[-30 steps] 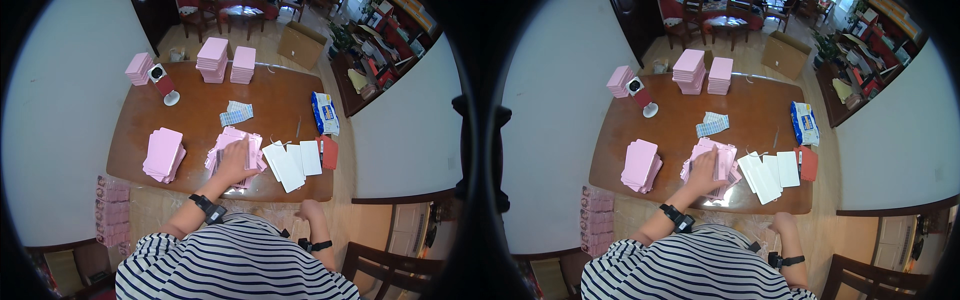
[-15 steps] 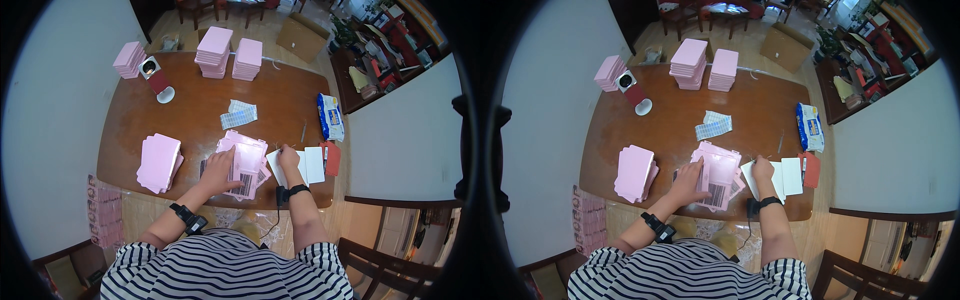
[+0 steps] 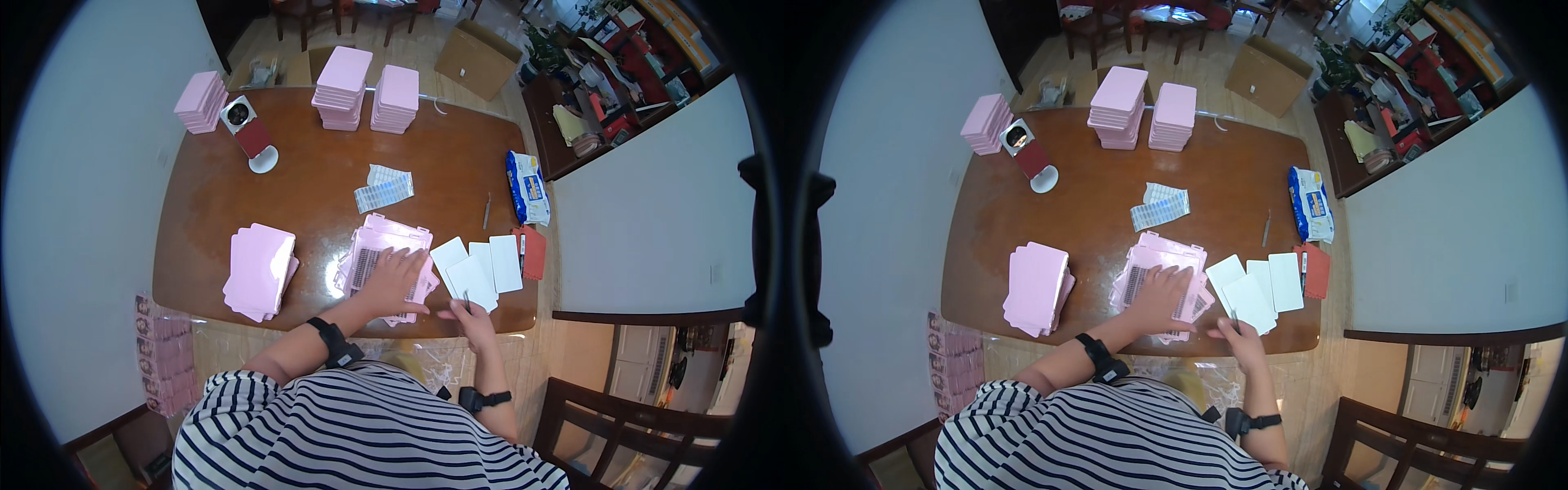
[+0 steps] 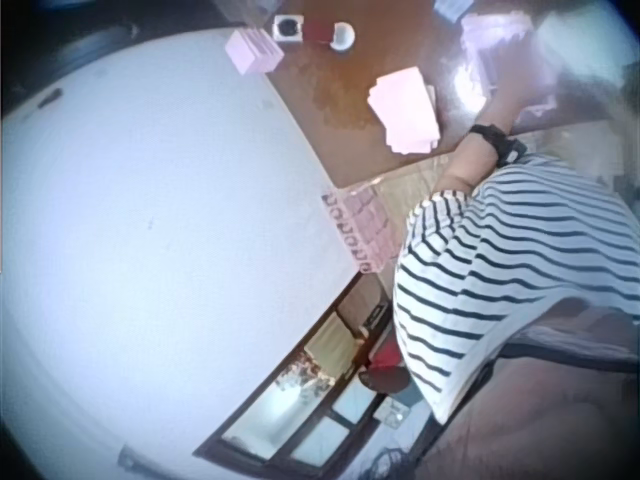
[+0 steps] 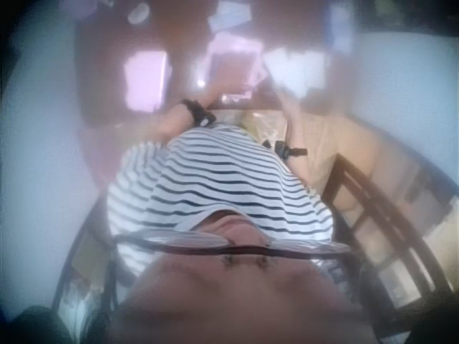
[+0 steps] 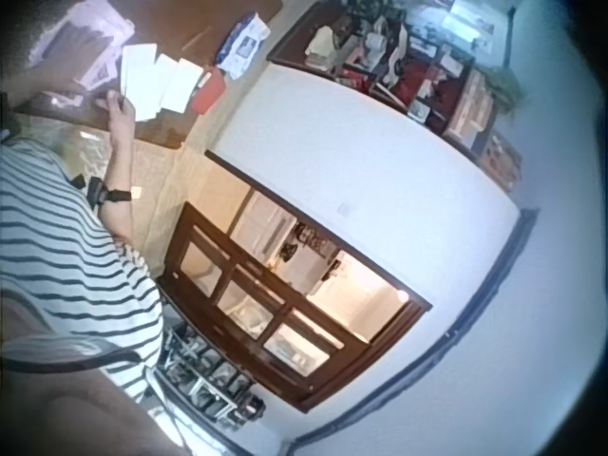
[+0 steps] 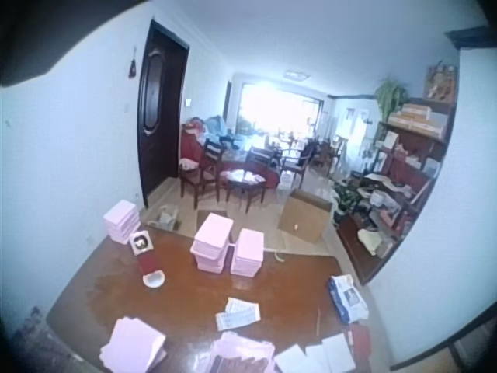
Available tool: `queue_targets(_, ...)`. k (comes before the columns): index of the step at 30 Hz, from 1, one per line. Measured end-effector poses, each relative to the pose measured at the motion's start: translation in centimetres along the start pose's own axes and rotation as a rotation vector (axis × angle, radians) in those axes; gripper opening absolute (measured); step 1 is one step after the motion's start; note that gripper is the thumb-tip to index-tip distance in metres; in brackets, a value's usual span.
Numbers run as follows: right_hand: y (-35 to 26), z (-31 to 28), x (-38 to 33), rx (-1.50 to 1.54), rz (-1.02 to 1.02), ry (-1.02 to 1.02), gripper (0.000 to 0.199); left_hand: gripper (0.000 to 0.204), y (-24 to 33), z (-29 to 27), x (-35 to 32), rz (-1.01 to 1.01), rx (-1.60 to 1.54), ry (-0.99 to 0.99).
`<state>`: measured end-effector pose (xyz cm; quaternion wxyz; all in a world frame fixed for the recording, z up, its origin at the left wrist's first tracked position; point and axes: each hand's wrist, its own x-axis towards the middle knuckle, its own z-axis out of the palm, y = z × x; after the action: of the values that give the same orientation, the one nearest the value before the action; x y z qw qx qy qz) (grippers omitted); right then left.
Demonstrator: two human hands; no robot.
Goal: The person assembles small pink card packages by inserting white cards into pink sleeves and then placing the sleeves into pink plastic trays. The person handles stacks of pink sleeves, white cards, and plastic trays, arranging the finished units on the table.
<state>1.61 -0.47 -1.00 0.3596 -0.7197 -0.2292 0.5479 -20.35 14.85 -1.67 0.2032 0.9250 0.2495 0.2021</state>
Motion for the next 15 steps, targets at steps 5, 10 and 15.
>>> queue_targets(5, -1.4, 5.1, 3.2, 0.088, -0.178, -0.027, 0.026, 0.113, 1.0, 0.2, 0.6, 0.035, 0.010, -0.045)
queue_targets(10, -1.9, 2.4, 1.9, -0.386, -0.346, 0.332, 0.022, 0.079, -4.0, 1.1, -1.4, -0.352, -0.274, 0.410)
queue_targets(15, -2.3, -0.9, -2.0, -0.784, -0.305, 0.604, 0.025, 0.030, -12.5, 5.0, -2.7, -0.906, -0.130, 0.224)
